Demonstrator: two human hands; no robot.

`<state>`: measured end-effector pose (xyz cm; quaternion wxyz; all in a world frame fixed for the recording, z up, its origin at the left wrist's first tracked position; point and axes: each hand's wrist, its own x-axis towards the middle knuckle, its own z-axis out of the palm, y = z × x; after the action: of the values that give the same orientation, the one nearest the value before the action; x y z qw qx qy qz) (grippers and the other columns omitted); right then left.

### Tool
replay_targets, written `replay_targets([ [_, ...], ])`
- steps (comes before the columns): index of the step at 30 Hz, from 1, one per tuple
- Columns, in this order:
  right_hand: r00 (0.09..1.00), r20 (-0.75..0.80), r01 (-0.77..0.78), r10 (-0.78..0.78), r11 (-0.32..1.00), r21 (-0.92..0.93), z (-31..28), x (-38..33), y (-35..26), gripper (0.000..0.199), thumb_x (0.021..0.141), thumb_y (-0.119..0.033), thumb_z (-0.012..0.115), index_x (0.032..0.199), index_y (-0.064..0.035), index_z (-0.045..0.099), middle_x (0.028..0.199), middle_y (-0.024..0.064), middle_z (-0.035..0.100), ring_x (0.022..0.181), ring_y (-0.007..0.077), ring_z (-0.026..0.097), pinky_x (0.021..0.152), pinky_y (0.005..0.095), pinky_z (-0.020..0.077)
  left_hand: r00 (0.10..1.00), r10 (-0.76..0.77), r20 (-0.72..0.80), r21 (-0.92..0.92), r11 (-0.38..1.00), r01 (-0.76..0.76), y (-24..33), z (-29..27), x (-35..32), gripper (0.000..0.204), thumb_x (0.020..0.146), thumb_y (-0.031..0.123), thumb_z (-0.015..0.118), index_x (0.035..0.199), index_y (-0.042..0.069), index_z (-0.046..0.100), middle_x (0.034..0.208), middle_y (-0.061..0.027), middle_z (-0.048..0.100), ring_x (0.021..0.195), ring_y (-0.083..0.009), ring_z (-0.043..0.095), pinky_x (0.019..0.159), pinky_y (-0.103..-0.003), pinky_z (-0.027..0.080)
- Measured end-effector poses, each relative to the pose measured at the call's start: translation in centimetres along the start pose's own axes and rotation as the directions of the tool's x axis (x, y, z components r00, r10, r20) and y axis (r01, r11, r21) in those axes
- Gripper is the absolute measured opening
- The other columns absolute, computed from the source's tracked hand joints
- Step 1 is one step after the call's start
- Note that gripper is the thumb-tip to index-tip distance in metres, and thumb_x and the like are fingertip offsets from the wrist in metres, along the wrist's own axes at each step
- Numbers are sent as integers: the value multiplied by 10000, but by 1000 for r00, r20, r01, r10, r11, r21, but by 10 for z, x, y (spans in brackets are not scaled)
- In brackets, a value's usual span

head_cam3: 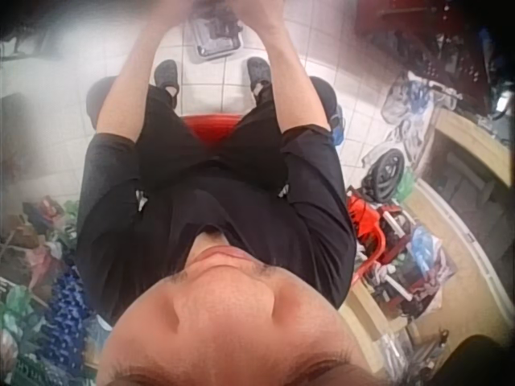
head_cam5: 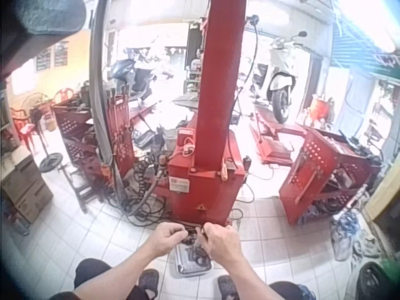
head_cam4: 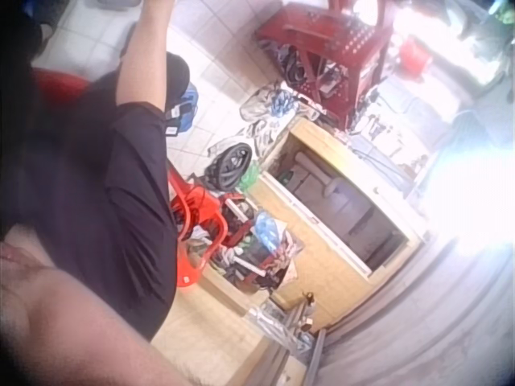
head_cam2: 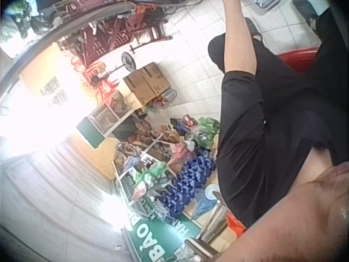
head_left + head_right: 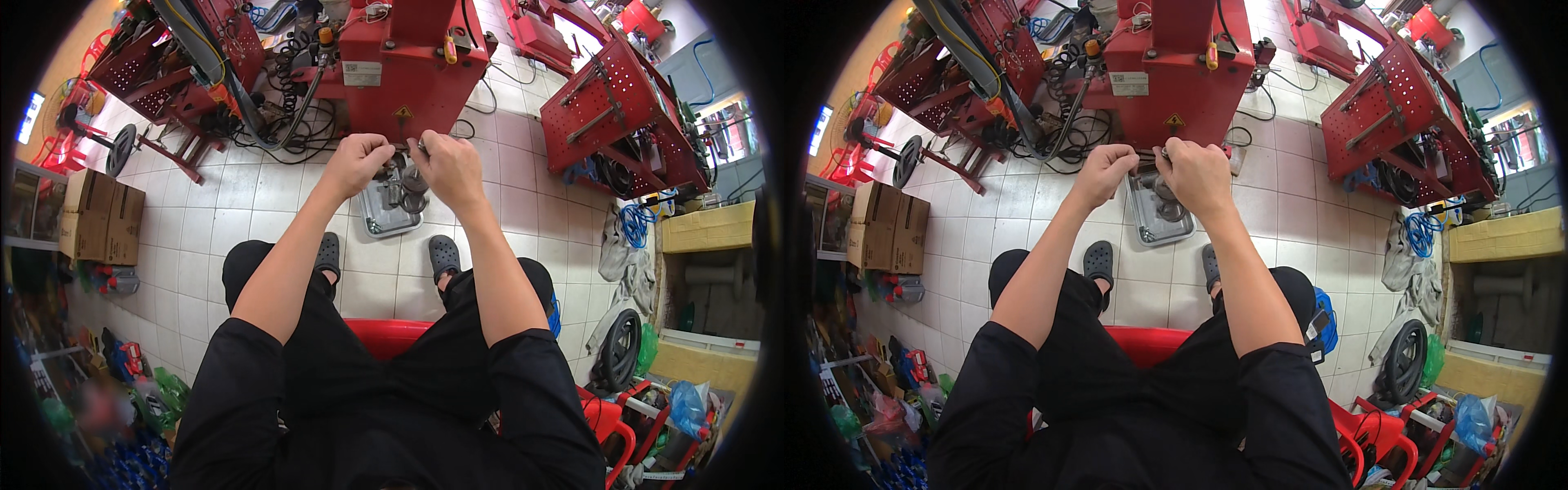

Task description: The person sits on a red stool and assembles a mechanical component, likely a brake caliper, using a wrench. They tighten bolts on the metal part, rotate it to access different sides, and place it into a metal tray.

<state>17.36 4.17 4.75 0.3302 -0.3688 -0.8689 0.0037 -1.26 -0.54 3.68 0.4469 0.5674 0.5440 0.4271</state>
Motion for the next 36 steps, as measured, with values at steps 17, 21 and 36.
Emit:
replay_targets([
  [17, 999, -33, 41, -42, 999, -7, 2, 2, -3, 287, 880, -255, 638, 676, -96, 515, 589, 47, 597, 526, 238, 569, 521, 348, 383, 999, 54, -6, 109, 993, -53, -4, 15, -2, 377, 779, 12, 549, 1155, -7, 525, 1071, -158, 659, 1034, -263, 641, 904, -359, 494],
  [21, 999, -24, 37, -37, 999, 3, -1, 3, -3, 285, 882, -254, 638, 678, -95, 516, 592, 47, 600, 531, 239, 571, 524, 350, 384, 998, 56, 7, 160, 985, -56, -5, 15, -3, 420, 782, 9, 540, 1201, 16, 507, 1080, -138, 658, 1007, -241, 638, 888, -354, 494],
  [36, 1000, 4, 16, -16, 1000, -25, -3, 2, -6, 304, 882, -277, 635, 663, -96, 527, 585, 47, 599, 521, 242, 564, 525, 355, 380, 984, 169, -51, 66, 984, -166, -14, 1, 2, 171, 891, 132, 456, 842, 6, 561, 728, 0, 526, 612, -71, 449, 589, -234, 388],
])
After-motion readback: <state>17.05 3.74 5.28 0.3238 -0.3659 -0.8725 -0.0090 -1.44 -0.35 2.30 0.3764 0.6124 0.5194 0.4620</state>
